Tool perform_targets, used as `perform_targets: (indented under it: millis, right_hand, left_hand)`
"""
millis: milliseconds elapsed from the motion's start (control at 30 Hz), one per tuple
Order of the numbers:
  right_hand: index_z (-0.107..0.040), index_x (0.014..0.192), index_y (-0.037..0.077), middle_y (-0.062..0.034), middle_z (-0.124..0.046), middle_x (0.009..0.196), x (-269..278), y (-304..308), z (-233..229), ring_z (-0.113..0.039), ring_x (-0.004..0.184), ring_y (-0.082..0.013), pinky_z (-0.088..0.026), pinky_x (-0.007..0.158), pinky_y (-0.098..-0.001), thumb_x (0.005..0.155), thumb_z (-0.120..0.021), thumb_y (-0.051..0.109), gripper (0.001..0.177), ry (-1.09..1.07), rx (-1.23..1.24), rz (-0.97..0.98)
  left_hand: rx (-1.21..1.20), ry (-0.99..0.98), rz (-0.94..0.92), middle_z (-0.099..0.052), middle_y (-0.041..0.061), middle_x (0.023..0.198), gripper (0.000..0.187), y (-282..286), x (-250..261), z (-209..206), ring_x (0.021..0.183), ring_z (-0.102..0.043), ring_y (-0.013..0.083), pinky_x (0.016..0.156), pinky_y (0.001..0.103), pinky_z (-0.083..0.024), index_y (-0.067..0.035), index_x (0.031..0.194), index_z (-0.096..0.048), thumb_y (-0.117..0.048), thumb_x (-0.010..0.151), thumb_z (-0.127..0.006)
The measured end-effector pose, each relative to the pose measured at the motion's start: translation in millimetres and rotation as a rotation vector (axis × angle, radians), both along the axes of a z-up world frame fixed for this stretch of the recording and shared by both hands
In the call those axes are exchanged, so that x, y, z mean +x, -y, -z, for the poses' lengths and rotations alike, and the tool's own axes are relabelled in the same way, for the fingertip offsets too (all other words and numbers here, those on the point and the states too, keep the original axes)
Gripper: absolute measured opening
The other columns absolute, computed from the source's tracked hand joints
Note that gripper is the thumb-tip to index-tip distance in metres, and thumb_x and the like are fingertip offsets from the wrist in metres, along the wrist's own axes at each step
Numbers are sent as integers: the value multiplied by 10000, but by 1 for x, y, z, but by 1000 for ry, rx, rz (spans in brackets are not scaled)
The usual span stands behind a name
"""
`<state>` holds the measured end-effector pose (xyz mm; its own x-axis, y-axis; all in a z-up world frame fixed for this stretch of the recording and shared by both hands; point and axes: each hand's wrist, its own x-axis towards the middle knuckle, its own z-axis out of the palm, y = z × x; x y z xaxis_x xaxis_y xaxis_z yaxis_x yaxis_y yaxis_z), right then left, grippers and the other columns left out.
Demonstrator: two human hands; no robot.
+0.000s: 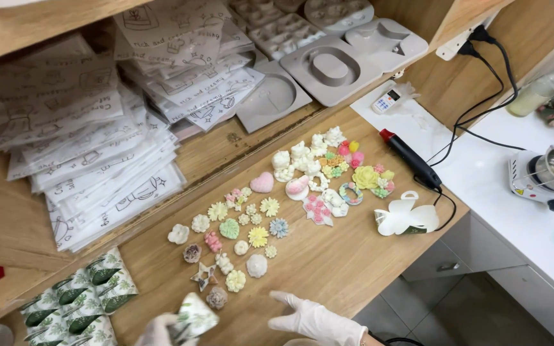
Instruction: Packaging decorative wax candles into small boxes at a workbench.
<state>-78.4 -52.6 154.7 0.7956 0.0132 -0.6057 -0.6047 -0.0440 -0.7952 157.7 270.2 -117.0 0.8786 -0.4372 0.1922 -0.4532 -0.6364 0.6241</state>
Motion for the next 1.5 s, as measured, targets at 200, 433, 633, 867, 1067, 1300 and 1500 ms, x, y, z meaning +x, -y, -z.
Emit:
perform_targets:
  millis: [200, 433, 633, 867, 1067, 1300, 1500]
  right_hand:
    - [-231, 1650, 170, -60, -571, 1396, 19, 36, 33, -578, 1242, -142, -487, 1026, -275, 806, -833, 230, 1038, 8, 300, 152]
    - [-258, 1624, 144, -64, -668, 1182, 23, 44, 43, -645, 1054, -137, -538, 921, -278, 697, -851, 79, 1102, -31, 354, 286]
    - [-336, 1513, 109, -16, -725, 1097, 30, 45, 64, -676, 1027, -75, -543, 954, -216, 698, -956, 139, 1025, -15, -20, 177]
    - [-571, 1062, 129, -50, -574, 809, 34, 36, 333, -599, 799, -183, -536, 969, -400, 1001, -616, 242, 137, -369, 1510, 615]
    - [-613, 979, 95, -106, -622, 925, 39, 20, 204, -590, 838, -279, -524, 875, -435, 921, -710, 300, 234, -528, 836, 686]
    - [-533, 1343, 150, -177, -603, 1207, 30, 32, 49, -655, 1126, -320, -561, 953, -373, 555, -965, 443, 946, -80, -610, -134]
    - [-647, 1178, 93, -183, -671, 1103, 35, 34, 34, -704, 1040, -338, -590, 886, -382, 591, -939, 360, 708, -89, -694, -32]
  left_hand:
    - [330, -420, 342, -673, -22, 941, 697, 122, -76, 39, 983, -676, 200, 932, 358, -504, -272, 1086, -622, -420, 505, -978]
    - [133, -128, 557, -400, 372, 1452, 1070, 167, -102, 20, 1373, -422, 561, 1033, 582, -389, -193, 1386, -553, -397, 467, -1060]
    - [20, -55, 153, -523, 317, 1371, 933, 173, -127, 35, 1282, -532, 468, 1083, 495, -446, -96, 1495, -460, -513, 767, -870]
    - [307, -767, 37, -704, 144, 1162, 1142, 167, -141, 70, 1068, -730, 291, 986, 404, -569, -86, 1443, -394, -691, 612, -891]
    - [339, -730, 64, -662, 136, 1142, 776, 173, -156, -54, 1056, -700, 280, 959, 417, -552, -298, 1428, -528, -605, 769, -796]
    - [14, -755, 121, -668, 131, 1160, 552, 179, -163, -97, 1095, -704, 251, 938, 394, -569, -292, 1347, -593, -474, 849, -748]
    - [269, -613, -192, -620, 143, 1147, 573, 215, -176, -201, 985, -672, 351, 814, 481, -534, -172, 1210, -538, -538, 826, -755]
